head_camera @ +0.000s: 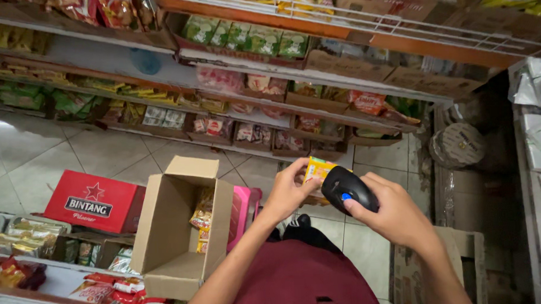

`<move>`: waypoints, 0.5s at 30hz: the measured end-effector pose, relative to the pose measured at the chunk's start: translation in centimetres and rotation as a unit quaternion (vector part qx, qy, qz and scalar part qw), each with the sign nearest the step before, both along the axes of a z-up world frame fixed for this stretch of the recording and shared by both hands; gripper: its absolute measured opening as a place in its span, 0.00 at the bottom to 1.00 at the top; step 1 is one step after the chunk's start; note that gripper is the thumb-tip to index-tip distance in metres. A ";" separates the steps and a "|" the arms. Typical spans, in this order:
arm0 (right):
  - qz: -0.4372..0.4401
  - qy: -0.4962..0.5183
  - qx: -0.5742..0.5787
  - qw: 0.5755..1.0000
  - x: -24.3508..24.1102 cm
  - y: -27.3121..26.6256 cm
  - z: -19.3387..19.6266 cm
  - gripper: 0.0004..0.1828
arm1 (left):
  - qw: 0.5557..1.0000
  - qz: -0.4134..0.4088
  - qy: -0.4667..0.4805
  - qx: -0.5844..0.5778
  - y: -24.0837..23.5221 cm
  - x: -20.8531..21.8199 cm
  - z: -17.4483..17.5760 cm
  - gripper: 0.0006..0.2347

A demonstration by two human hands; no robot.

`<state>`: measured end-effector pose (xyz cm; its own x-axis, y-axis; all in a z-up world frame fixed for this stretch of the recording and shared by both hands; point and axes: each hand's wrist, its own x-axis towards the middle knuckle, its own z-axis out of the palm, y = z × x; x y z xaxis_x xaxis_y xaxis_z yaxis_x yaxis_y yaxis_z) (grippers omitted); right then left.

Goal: The person repeatedly picks up yellow snack packets from a cardboard box and scans their barcodes using a handheld barcode scanner. After scanning, the person places the packets onto a nearby store shelf among other similar products.

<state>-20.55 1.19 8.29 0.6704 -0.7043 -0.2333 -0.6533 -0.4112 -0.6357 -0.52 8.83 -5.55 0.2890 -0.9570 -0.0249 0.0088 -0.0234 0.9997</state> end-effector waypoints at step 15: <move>-0.172 -0.419 0.550 0.702 -2.8 0.4 -8.2 0.39 | 0.967 -0.185 0.175 0.006 1.7 0.4 0.9 0.30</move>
<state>-23.36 1.63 0.12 0.7317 -0.5608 -0.3874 0.1988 0.7193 -0.6657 -0.11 10.55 -4.69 -0.1006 -0.9924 -0.0703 0.3358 -0.1004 0.9366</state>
